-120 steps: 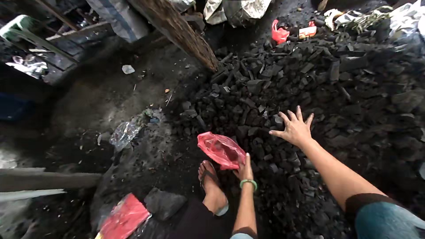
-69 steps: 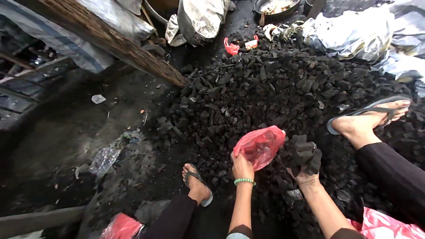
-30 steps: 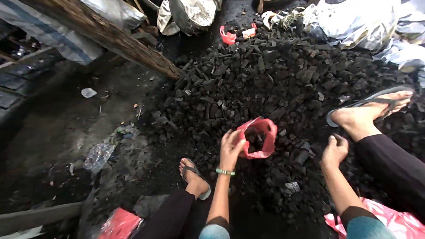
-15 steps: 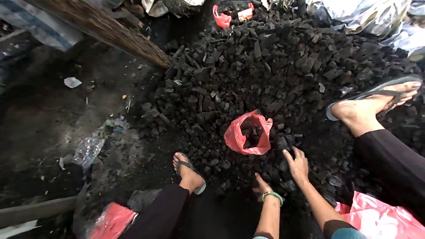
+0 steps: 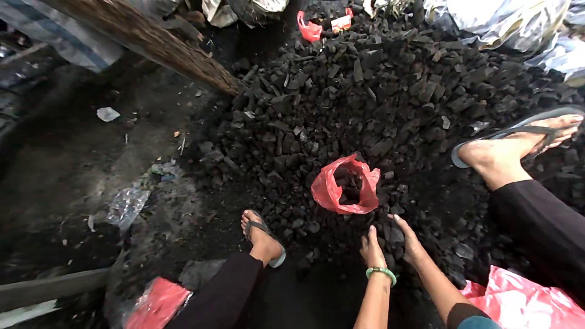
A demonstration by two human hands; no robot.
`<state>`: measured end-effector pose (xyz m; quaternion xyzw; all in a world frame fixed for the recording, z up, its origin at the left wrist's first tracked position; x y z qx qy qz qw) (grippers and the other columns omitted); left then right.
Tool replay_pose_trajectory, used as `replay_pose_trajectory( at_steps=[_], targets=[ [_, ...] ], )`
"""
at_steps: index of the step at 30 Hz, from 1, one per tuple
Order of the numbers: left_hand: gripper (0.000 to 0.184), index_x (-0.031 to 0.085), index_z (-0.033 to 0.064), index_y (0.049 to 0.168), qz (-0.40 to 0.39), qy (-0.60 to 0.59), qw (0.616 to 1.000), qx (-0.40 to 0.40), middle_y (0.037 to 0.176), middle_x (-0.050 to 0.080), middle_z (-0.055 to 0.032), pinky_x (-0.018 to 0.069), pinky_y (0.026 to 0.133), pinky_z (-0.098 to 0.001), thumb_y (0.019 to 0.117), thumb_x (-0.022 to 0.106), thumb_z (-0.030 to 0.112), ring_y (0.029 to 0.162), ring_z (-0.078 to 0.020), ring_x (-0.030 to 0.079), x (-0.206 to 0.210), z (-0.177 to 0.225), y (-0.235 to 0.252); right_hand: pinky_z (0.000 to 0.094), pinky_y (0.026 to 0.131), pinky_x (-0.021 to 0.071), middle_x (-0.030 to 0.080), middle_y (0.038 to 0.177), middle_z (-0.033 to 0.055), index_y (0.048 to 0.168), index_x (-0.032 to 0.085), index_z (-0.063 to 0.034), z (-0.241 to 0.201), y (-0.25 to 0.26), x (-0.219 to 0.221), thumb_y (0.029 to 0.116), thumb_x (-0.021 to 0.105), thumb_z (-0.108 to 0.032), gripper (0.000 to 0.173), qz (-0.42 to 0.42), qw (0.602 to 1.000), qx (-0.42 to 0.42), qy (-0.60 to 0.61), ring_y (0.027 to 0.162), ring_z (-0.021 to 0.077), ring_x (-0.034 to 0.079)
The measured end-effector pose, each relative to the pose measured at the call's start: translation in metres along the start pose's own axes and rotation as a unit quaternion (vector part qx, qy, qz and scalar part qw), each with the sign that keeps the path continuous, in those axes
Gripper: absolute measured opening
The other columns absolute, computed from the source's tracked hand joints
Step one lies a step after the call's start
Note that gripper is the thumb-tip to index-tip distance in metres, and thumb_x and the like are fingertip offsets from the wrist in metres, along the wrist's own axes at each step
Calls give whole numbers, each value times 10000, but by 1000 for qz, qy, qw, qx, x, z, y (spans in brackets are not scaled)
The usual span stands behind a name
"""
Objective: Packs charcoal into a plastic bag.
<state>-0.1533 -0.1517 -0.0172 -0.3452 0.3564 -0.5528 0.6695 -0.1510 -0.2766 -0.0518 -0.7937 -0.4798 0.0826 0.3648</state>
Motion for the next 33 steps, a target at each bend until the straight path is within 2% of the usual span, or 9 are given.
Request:
replay_pose_trajectory(
  at_steps=[2, 9, 12, 15, 20, 22, 27, 30, 33],
  targets=[
    [613, 440, 21, 1523, -7, 31, 998, 50, 1567, 365, -285, 286, 1175, -566, 1069, 504, 428, 1452, -413, 342, 4, 21, -16, 344, 767, 579, 692, 1058, 74, 1300, 581, -48, -19, -6, 2, 1022, 359, -409, 507, -10, 998, -40, 51, 898, 139, 675],
    [520, 521, 24, 1439, -75, 7, 978, 195, 1493, 455, -220, 375, 1093, -559, 1057, 527, 378, 1357, -344, 442, 21, 123, -76, 278, 786, 605, 736, 1076, -41, 1277, 660, -142, -143, -35, 38, 843, 597, -732, 735, -86, 948, -297, 68, 920, 63, 701],
    [548, 501, 108, 1477, -128, -56, 976, 166, 1488, 489, -156, 400, 1060, -581, 1036, 527, 433, 1343, -306, 464, 10, 174, -70, 246, 783, 598, 713, 1068, -53, 1308, 619, -110, -182, -29, 81, 906, 558, -700, 717, -90, 931, -348, 58, 898, 40, 682],
    [537, 517, 153, 1435, -125, -94, 984, 84, 1395, 577, -120, 475, 981, -571, 1015, 523, 488, 1262, -286, 548, -6, 196, 1, 350, 888, 581, 695, 1168, 62, 1361, 592, -55, -171, 11, 121, 1047, 431, -448, 527, -44, 959, -281, -9, 1020, 125, 672],
    [565, 483, 118, 1444, -92, -98, 990, 38, 1387, 560, -154, 458, 976, -578, 1048, 431, 518, 1240, -300, 541, -46, 202, 58, 659, 1130, 330, 476, 1515, 239, 1457, 547, -124, -122, 55, 180, 1046, 482, -533, 583, -77, 959, -119, -245, 1410, 422, 428],
    [561, 506, 162, 1390, -90, -88, 992, 25, 1290, 600, -132, 495, 887, -560, 1030, 399, 578, 1140, -285, 584, -60, 206, 58, 683, 1162, 257, 429, 1568, 218, 1451, 567, -153, -120, 61, 195, 1026, 501, -579, 605, -107, 938, -101, -315, 1465, 441, 351],
    [677, 350, 161, 1569, -104, -124, 986, 49, 1603, 305, -230, 353, 994, -768, 1040, 381, 583, 1410, -493, 355, -86, 224, 47, 661, 1141, 320, 411, 1558, 262, 1432, 575, -117, -142, 65, 193, 1024, 532, -554, 599, -137, 881, -127, -435, 1440, 456, 386],
    [614, 381, 146, 1541, -123, -84, 987, 53, 1568, 348, -258, 393, 974, -741, 1037, 464, 487, 1357, -514, 406, -87, 225, 37, 664, 1145, 326, 367, 1603, 237, 1455, 563, -141, -150, 48, 192, 1055, 524, -465, 516, -172, 819, -175, -518, 1454, 467, 373],
    [494, 396, 203, 1533, -158, 123, 976, 89, 1464, 478, -248, 487, 881, -652, 1050, 485, 248, 1218, -456, 543, -79, 217, 34, 776, 1059, 292, 182, 1701, 161, 1548, 467, -323, -140, 20, 196, 1074, 497, -424, 485, -192, 707, -197, -651, 1492, 522, 241]
  ],
)
Point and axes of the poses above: each hand's wrist, its own y-axis towards the middle knuckle, its own x-axis out of the palm, z = x × y, the point moved 7 cm from there along y, towards the middle knuckle
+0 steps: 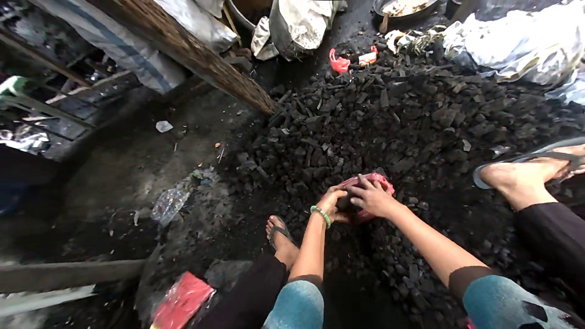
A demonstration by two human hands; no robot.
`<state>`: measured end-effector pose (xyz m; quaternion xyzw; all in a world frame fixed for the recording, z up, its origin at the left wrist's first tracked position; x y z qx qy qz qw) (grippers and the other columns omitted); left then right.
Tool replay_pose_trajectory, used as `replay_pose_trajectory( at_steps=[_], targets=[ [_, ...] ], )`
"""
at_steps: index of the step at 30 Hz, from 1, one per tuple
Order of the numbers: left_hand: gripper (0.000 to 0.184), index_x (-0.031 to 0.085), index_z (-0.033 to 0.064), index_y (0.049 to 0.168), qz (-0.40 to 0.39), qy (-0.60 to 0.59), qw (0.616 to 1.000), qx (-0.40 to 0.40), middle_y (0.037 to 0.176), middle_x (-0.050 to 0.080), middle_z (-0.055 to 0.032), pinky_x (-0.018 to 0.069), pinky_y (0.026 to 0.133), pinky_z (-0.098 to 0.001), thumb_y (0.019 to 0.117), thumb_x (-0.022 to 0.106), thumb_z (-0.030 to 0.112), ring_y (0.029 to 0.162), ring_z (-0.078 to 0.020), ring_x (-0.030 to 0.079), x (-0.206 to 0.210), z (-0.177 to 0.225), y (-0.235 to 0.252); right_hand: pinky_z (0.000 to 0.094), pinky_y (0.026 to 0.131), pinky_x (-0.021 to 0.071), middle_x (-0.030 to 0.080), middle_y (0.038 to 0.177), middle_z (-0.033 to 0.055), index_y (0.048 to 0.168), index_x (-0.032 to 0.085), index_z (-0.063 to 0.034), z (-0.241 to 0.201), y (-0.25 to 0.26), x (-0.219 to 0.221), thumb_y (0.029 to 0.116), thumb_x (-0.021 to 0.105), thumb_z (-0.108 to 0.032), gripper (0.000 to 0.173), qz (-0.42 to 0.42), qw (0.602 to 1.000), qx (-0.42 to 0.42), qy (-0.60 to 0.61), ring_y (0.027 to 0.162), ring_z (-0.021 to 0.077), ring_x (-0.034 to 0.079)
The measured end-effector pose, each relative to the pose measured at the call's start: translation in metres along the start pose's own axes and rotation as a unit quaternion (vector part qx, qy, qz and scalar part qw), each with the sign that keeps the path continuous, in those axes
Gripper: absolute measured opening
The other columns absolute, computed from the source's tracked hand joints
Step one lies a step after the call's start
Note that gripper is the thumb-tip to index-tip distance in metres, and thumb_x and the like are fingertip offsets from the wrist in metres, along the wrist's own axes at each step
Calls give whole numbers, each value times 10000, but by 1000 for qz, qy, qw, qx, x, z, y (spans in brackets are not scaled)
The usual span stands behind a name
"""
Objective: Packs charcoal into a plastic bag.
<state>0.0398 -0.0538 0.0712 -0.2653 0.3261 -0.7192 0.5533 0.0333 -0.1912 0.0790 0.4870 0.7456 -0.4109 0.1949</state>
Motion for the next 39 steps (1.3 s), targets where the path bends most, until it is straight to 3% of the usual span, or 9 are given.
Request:
replay_pose_trajectory(
  at_steps=[6, 10, 15, 18, 21, 23, 29, 35, 39],
  targets=[
    [567, 372, 198, 1585, 89, 443, 891, 42, 1479, 512, -252, 448, 1054, -640, 1049, 530, 104, 1327, -450, 533, 12, 24, -28, 678, 1049, 401, 143, 1710, 162, 1535, 478, -123, 12, -10, 0, 1084, 502, -356, 508, 45, 991, 45, -119, 1464, 465, 352],
    [630, 363, 205, 1582, 185, 589, 781, 91, 1326, 627, -257, 526, 922, -619, 1008, 551, 26, 1145, -466, 650, 16, 53, -43, 596, 996, 506, 196, 1684, 211, 1437, 547, -6, 8, -17, -42, 1040, 600, -301, 498, 103, 989, 40, -95, 1345, 459, 513],
    [729, 469, 346, 1532, 253, 626, 700, 231, 1501, 440, -269, 500, 897, -640, 938, 625, -45, 1227, -511, 546, 16, 64, -56, 533, 979, 544, 518, 1460, 229, 1293, 646, -14, 52, -28, -73, 1018, 608, -125, 299, 201, 961, -6, 190, 1196, 368, 633],
    [728, 367, 291, 1593, 223, 587, 762, 157, 1520, 429, -270, 448, 973, -692, 965, 609, 13, 1311, -509, 493, -11, 54, -44, 653, 982, 492, 519, 1445, 242, 1302, 653, -47, 95, -27, -29, 915, 718, -114, 398, 162, 981, 39, 103, 1258, 431, 572],
    [662, 337, 185, 1595, 159, 473, 857, 126, 1277, 632, -311, 477, 971, -672, 1003, 618, 94, 1152, -510, 627, -27, 48, -34, 831, 1096, 161, 177, 1708, 114, 1508, 525, -223, 114, -30, 44, 775, 880, -434, 841, 42, 995, 87, -32, 1572, 409, 87],
    [616, 408, 171, 1562, 137, 410, 884, 176, 1197, 665, -298, 483, 962, -654, 997, 637, 81, 1089, -483, 655, -23, 51, -36, 827, 1087, 193, 82, 1728, 99, 1532, 488, -256, 114, -40, 68, 761, 879, -467, 890, 49, 992, 106, -53, 1578, 411, -20],
    [375, 577, 56, 1362, 27, 141, 952, 270, 991, 661, -148, 537, 699, -344, 995, 564, -22, 765, -174, 620, 3, 62, -42, 720, 999, 422, 249, 1687, 127, 1526, 493, -270, 119, -78, 104, 876, 798, -320, 719, 16, 990, 87, -111, 1555, 460, 112],
    [556, 431, 148, 1491, -13, 91, 990, 107, 1178, 612, -217, 540, 751, -438, 980, 564, -27, 877, -274, 625, 16, 44, -64, 669, 958, 471, 589, 1414, 177, 1515, 510, -240, 129, -100, 85, 871, 770, -182, 697, 116, 988, 96, 16, 1352, 436, 498],
    [622, 389, 105, 1502, 27, 56, 987, 150, 1138, 593, -213, 515, 709, -385, 939, 577, -82, 814, -230, 585, 12, 40, -69, 595, 986, 497, 535, 1398, 304, 1558, 355, -56, 133, -108, 33, 880, 737, -58, 779, 299, 826, 166, 448, 1225, 422, 582]
  ],
)
Point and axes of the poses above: each hand's wrist, its own y-axis towards the middle knuckle, its own x-axis out of the palm, z = x × y, the point moved 7 cm from there along y, towards the middle knuckle
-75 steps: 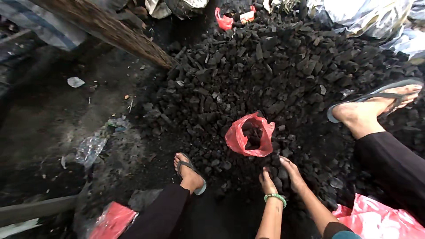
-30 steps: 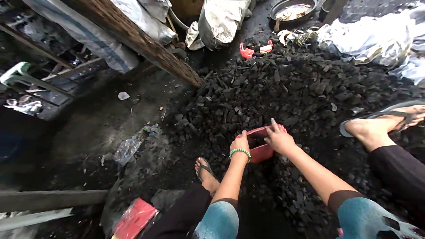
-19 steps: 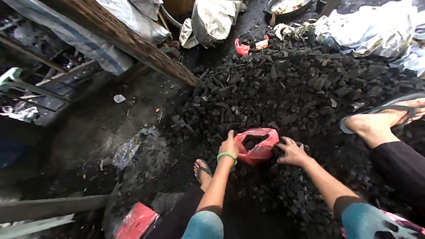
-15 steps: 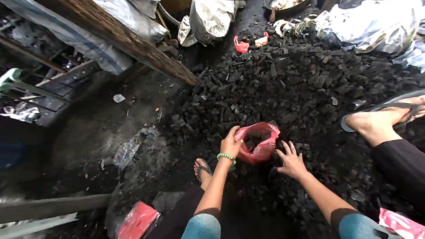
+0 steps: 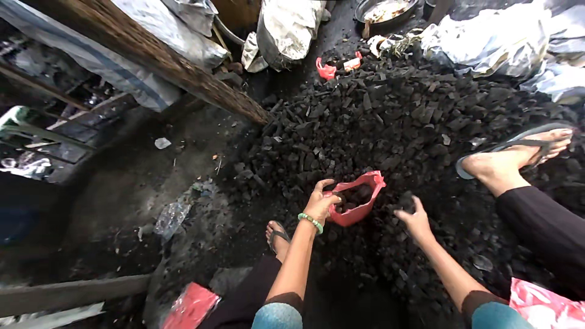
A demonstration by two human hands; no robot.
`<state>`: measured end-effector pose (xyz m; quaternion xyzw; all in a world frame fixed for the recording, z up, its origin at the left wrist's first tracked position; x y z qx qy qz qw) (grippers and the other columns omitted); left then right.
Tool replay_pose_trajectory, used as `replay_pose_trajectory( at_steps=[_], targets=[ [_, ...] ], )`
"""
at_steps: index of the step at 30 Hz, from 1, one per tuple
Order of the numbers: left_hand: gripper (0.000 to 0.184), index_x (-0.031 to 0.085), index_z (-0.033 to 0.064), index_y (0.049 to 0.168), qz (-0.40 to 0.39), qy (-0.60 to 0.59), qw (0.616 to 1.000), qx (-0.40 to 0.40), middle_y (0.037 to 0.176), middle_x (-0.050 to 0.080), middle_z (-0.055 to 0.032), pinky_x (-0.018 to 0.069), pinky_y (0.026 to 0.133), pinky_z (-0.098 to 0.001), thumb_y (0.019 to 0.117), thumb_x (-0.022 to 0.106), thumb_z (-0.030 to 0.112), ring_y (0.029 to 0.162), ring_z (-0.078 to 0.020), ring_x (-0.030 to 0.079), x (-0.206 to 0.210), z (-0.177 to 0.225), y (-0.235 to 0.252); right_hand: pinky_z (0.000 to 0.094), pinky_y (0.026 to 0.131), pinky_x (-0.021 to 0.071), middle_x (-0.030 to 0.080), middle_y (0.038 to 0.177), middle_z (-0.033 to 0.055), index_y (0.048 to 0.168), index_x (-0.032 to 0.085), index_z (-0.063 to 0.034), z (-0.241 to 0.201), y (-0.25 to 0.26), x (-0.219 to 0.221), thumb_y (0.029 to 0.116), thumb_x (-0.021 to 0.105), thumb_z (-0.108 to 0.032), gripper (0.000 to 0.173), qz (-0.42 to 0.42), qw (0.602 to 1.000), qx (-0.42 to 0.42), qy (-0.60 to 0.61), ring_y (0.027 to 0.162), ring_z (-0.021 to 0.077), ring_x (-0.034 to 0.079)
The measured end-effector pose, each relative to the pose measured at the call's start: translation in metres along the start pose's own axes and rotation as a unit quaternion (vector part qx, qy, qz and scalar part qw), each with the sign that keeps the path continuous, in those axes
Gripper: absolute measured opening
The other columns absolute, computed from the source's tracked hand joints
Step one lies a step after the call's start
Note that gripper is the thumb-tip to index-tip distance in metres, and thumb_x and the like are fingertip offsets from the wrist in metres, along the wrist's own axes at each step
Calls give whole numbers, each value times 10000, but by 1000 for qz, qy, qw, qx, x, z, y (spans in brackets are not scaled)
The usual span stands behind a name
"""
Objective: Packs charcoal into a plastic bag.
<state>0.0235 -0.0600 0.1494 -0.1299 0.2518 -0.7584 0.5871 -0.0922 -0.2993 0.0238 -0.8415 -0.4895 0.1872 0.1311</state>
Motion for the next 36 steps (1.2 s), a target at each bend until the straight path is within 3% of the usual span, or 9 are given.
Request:
replay_pose_trajectory(
  at_steps=[5, 8, 13, 17, 19, 21, 25, 28, 36],
  targets=[
    [732, 341, 113, 1525, 16, -19, 996, 91, 1151, 608, -194, 494, 669, -326, 879, 599, -119, 818, -186, 587, 13, 22, -13, 398, 766, 612, 619, 1219, 107, 1564, 229, -153, -102, -9, 50, 843, 645, -129, 833, -59, 948, -76, 304, 970, 188, 683],
    [785, 317, 135, 1536, -1, -16, 989, 145, 1097, 610, -163, 502, 633, -300, 845, 595, -113, 775, -160, 593, 10, 49, -29, 477, 981, 547, 605, 1314, 201, 1486, 407, 0, -128, -9, 94, 789, 775, -56, 791, -172, 959, -222, 40, 1169, 279, 631],
    [758, 303, 147, 1539, -26, 4, 984, 175, 984, 652, -89, 550, 624, -264, 860, 562, -66, 711, -114, 639, -21, 82, -71, 706, 1034, 415, 491, 1474, 296, 1561, 437, -250, -136, -29, 147, 899, 781, -333, 751, -345, 785, -266, -441, 1332, 524, 484],
    [692, 350, 172, 1517, 49, -4, 988, 147, 991, 669, -90, 571, 649, -286, 895, 562, -44, 732, -130, 659, -74, 75, -91, 428, 957, 561, 730, 1145, 136, 1226, 692, -3, -189, -29, 115, 1016, 617, -160, 274, -298, 896, -310, -115, 1044, 216, 708],
    [704, 352, 206, 1513, 72, -32, 985, 152, 983, 667, -71, 577, 643, -269, 885, 555, -38, 735, -120, 669, -93, 68, -94, 365, 753, 625, 717, 957, 99, 1104, 647, 15, -169, -1, 105, 1035, 548, -128, 187, -220, 945, -239, 39, 814, 162, 720],
    [714, 337, 244, 1528, 64, -31, 985, 160, 969, 679, -69, 565, 603, -244, 900, 543, -24, 702, -104, 670, -98, 62, -96, 534, 849, 575, 678, 1089, 213, 1148, 647, 45, -121, 27, 114, 963, 664, -117, 247, -209, 947, -218, -107, 947, 319, 691],
    [768, 340, 227, 1537, 35, 16, 986, 160, 1040, 692, -63, 569, 624, -244, 851, 594, -4, 749, -111, 676, -96, 56, -95, 862, 1063, 193, 203, 1707, 105, 1504, 536, -244, 3, 16, 152, 755, 901, -430, 853, -369, 760, -140, -517, 1541, 500, 125],
    [757, 352, 214, 1529, 55, 34, 985, 162, 1051, 673, -50, 573, 647, -251, 837, 600, 32, 776, -104, 670, -112, 56, -99, 901, 1036, 86, -105, 1733, 32, 1600, 350, -371, 41, -7, 146, 740, 882, -523, 1023, -384, 707, -137, -578, 1538, 514, -130],
    [714, 364, 218, 1510, 65, -8, 983, 174, 1003, 692, -28, 590, 631, -230, 847, 582, 68, 745, -82, 689, -133, 57, -105, 734, 1019, 390, 399, 1587, 209, 1407, 613, -221, 68, -32, 88, 942, 711, -382, 502, -356, 700, -188, -590, 1465, 520, 300]
  ],
)
Point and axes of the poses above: each hand's wrist, its own y-axis towards the middle knuckle, its own x-axis out of the palm, z = x × y, the point moved 7 cm from there along y, towards the middle knuckle
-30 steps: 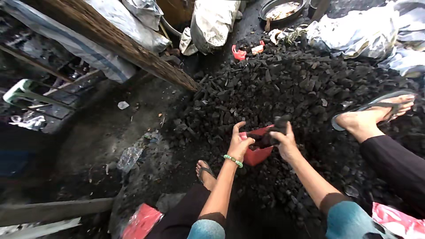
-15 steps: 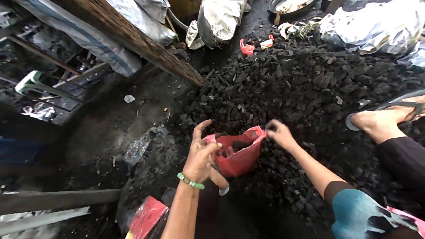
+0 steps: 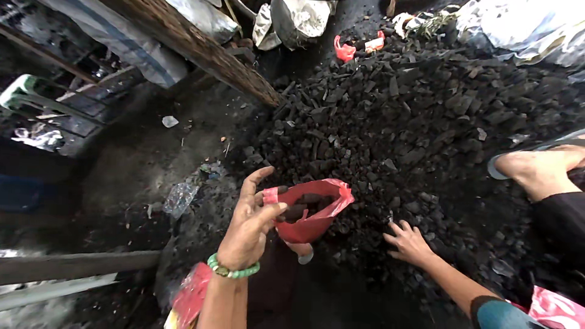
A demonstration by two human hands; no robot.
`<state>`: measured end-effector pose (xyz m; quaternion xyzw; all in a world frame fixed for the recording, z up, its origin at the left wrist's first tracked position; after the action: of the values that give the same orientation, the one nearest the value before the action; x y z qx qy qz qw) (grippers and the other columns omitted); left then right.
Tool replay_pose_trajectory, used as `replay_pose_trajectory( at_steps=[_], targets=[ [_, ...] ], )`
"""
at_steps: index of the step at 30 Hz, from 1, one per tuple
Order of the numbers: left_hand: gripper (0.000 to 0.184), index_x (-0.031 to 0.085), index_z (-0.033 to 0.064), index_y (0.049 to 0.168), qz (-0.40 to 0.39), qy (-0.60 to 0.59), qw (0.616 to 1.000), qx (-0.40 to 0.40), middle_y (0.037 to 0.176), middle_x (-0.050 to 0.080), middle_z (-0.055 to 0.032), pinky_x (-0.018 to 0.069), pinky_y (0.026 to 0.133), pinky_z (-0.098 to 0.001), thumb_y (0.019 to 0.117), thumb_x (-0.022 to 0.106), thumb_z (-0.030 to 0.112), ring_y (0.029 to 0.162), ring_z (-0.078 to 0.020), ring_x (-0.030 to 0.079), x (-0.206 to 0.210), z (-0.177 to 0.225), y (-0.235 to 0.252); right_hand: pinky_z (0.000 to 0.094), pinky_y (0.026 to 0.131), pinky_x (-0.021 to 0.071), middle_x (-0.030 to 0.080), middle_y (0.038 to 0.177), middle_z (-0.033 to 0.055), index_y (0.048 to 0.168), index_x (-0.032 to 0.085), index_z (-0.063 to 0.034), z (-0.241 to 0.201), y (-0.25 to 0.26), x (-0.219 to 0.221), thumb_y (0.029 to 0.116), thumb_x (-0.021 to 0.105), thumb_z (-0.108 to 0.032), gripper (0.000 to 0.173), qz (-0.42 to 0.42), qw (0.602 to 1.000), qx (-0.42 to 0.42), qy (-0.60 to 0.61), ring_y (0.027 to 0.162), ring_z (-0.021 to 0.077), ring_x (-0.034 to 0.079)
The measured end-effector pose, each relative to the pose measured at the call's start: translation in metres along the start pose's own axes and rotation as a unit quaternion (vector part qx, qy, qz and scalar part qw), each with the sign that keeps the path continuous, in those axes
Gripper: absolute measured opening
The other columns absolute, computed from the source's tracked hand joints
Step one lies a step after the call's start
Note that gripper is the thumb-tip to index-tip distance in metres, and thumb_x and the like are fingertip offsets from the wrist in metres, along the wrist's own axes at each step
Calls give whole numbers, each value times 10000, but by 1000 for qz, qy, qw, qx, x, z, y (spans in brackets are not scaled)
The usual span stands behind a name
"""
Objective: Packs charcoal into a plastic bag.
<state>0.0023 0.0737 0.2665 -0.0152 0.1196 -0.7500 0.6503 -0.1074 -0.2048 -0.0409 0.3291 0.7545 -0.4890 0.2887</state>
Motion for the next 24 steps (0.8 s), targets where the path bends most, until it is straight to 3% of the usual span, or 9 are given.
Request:
replay_pose_trajectory(
  at_steps=[6, 9, 11, 13, 14, 16, 19, 21, 24],
  targets=[
    [749, 354, 229, 1522, -96, -38, 994, 34, 1043, 689, -37, 589, 662, -232, 827, 581, 69, 747, -91, 680, 27, 4, 2, 611, 994, 497, 509, 1439, 254, 1305, 685, -111, 38, -4, -47, 858, 807, -171, 467, 151, 953, 103, 240, 1260, 459, 547],
    [796, 340, 195, 1521, -137, -28, 989, 53, 1061, 687, -16, 592, 690, -243, 779, 591, 55, 767, -85, 676, 51, 7, 2, 593, 999, 486, 551, 1347, 268, 1243, 656, 13, 35, -27, -116, 854, 797, -105, 431, 327, 827, 65, 453, 1211, 405, 568],
    [818, 334, 207, 1534, -171, -14, 984, 53, 1062, 688, -18, 581, 655, -224, 772, 589, 57, 738, -72, 670, 69, 7, -1, 401, 886, 547, 602, 1210, 122, 1197, 637, -42, 10, -50, -165, 834, 753, -126, 390, 436, 724, -5, 535, 1055, 192, 614],
    [848, 342, 237, 1541, -188, -5, 981, 47, 1035, 686, -36, 546, 579, -213, 750, 583, 51, 659, -75, 641, 82, 4, -3, 233, 806, 569, 619, 1141, 5, 1155, 639, -89, -32, -68, -206, 803, 743, -154, 373, 503, 667, -106, 539, 956, 34, 630],
    [851, 344, 244, 1543, -193, -4, 980, 42, 1033, 686, -38, 538, 573, -210, 749, 585, 54, 658, -73, 639, 86, 2, -2, 230, 822, 564, 616, 1161, 33, 1134, 652, -58, -56, -71, -219, 799, 761, -144, 364, 511, 676, -162, 506, 979, 50, 628],
    [836, 325, 200, 1541, -197, -18, 979, 48, 1080, 681, -25, 567, 654, -205, 764, 604, 74, 767, -61, 670, 93, 3, 4, 330, 857, 570, 587, 1223, 154, 1106, 709, -46, -100, -58, -220, 761, 820, -135, 373, 464, 771, -229, 370, 1048, 194, 622],
    [811, 326, 163, 1530, -168, -46, 984, 44, 1064, 680, -21, 573, 704, -212, 771, 591, 60, 809, -59, 674, 92, 6, 8, 676, 1033, 442, 491, 1492, 231, 1328, 685, -237, -140, -10, -185, 788, 853, -91, 584, 209, 940, -224, 147, 1355, 461, 483],
    [788, 338, 162, 1522, -131, -42, 990, 29, 1024, 681, -18, 577, 710, -222, 784, 586, 38, 792, -63, 674, 83, 6, 9, 707, 1081, 388, 460, 1557, 191, 1372, 666, -269, -146, -4, -183, 869, 776, -49, 561, 156, 949, -239, 133, 1415, 451, 442],
    [733, 352, 173, 1501, -58, -40, 997, 23, 958, 688, 3, 594, 677, -238, 821, 584, 31, 758, -69, 684, 58, 6, 9, 469, 969, 561, 706, 1228, 154, 1145, 756, -34, -117, -21, -213, 958, 641, -69, 223, 363, 849, -264, 278, 1113, 263, 692]
  ],
)
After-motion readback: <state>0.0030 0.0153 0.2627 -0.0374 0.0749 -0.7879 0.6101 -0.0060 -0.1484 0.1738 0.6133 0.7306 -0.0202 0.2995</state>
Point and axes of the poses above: each hand's wrist, its own y-axis towards the middle knuckle, its own x-axis out of the palm, z = x × y, the point moved 7 cm from there along y, towards the middle knuckle
